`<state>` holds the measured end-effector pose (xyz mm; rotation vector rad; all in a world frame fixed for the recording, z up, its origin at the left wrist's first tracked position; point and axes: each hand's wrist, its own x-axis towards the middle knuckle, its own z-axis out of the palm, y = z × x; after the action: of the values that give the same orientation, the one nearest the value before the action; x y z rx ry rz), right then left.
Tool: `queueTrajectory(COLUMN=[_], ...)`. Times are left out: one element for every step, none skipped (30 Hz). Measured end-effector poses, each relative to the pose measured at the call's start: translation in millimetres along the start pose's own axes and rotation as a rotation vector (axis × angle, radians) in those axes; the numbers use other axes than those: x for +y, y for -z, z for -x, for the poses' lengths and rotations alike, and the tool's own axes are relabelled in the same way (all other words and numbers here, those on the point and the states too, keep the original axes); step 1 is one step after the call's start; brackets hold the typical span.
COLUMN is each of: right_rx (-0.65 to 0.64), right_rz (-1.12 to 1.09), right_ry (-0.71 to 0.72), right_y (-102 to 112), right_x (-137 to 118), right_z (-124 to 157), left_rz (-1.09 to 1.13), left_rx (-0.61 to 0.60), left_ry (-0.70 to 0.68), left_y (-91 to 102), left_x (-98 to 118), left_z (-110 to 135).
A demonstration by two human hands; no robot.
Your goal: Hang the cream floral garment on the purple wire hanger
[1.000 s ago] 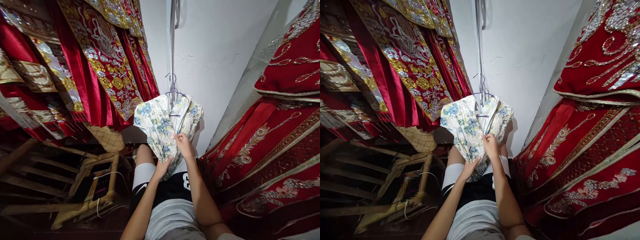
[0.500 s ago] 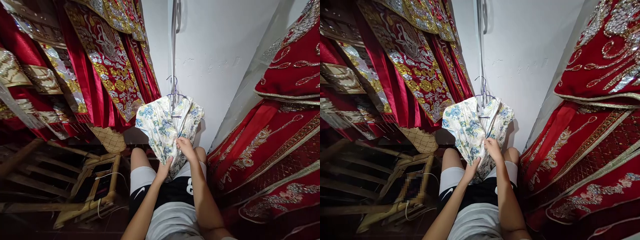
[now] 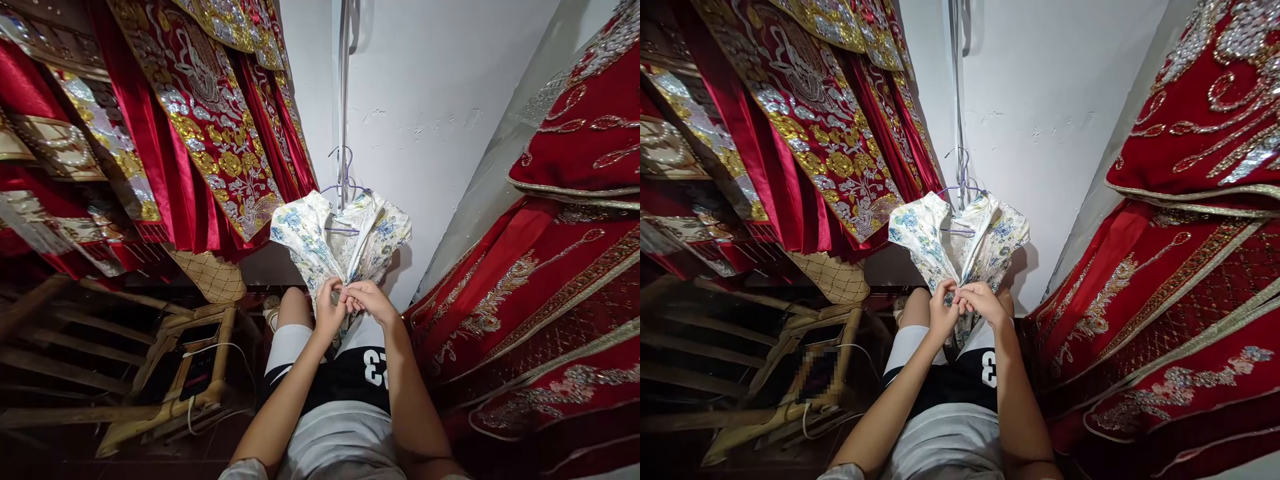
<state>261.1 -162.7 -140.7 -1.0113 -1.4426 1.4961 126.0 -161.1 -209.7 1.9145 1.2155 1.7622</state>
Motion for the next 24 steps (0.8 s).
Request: queueTrajectory(right_rx=[0.031,0.071,0.123,0.181,0.239,0.293,0.339,0.362,0.382,0.377,0.379,0.388,0.395,0.401,0.402,0.395,0.382,0.364,0.344,0.327,0.313,0.302,0.295,0.291], right_rz=[-0.023,-0.051,-0.083,-0.116,-0.149,-0.179,-0.208,-0.232,-0.256,-0.287,-0.316,-0.331,-0.333,-0.319,-0.293,-0.258,-0.219,-0.180,-0.142,-0.108,-0.080,-0.057,-0.040,-0.025], right_ry=[0.008,0.023,0.045,0.073,0.107,0.143,0.177,0.204,0.215,0.219,0.220,0.229,0.241,0.261,0.286,0.310,0.330,0.348,0.360,0.366,0.371,0.380,0.393,0.409], right_y=[1.8,4.1,6.7,9.5,12.5,15.8,19.2,22.6,25.9,28.8,31.0,32.3,32.4,31.3,29.2,26.4,23.3,20.3,17.7,15.9,14.9,14.7,15.3,16.4], right_x=[-2.5,-6.4,-12.3,-20.2,-30.5,-43.0,-57.3,-72.7,-88.3,-103.2,-116.4,-127.1,-134.9,-139.7,-141.7,-141.3,-139.3,-136.4,-133.4,-130.8,-129.0,-128.0,-127.5,-127.1], right_z=[-0.8,-2.8,-6.2,-11.3,-17.9,-26.1,-35.3,-45.1,-54.8,-63.7,-71.3,-77.0,-80.5,-81.9,-81.2,-79.0,-75.8,-72.1,-68.6,-65.7,-63.9,-63.4,-64.2,-66.6], left_rz=[-0.022,-0.050,-0.074,-0.092,-0.104,-0.116,-0.129,-0.143,-0.158,-0.176,-0.198,-0.223,-0.247,-0.263,-0.266,-0.255,-0.228,-0.191,-0.150,-0.103,-0.057,-0.027,-0.021,-0.047], left_rx=[0.002,-0.001,-0.009,-0.022,-0.041,-0.065,-0.094,-0.129,-0.169,-0.217,-0.266,-0.316,-0.367,-0.428,-0.495,-0.548,-0.589,-0.590,-0.519,-0.427,-0.337,-0.265,-0.226,-0.238], left_ry=[-0.024,-0.051,-0.073,-0.087,-0.091,-0.090,-0.089,-0.088,-0.091,-0.097,-0.100,-0.095,-0.079,-0.056,-0.032,-0.016,-0.011,-0.025,-0.055,-0.087,-0.122,-0.167,-0.226,-0.292], left_y=[-1.8,-2.8,-3.2,-3.2,-3.0,-2.8,-2.7,-2.6,-2.4,-2.0,-0.9,1.0,3.8,7.6,12.3,17.7,23.5,29.3,34.6,39.0,42.3,44.2,44.8,44.1], left_x=[2.4,4.8,6.8,8.3,9.2,9.3,8.5,6.9,4.4,1.4,-2.0,-5.3,-8.1,-9.8,-10.0,-8.1,-4.1,2.1,10.1,19.4,29.3,38.8,47.6,55.1], left_z=[-1.2,-1.3,-0.8,0.3,1.8,3.5,5.3,7.1,8.6,9.6,9.6,8.0,4.4,-1.9,-11.3,-23.8,-39.5,-57.8,-78.0,-99.2,-120.3,-140.3,-158.3,-173.6])
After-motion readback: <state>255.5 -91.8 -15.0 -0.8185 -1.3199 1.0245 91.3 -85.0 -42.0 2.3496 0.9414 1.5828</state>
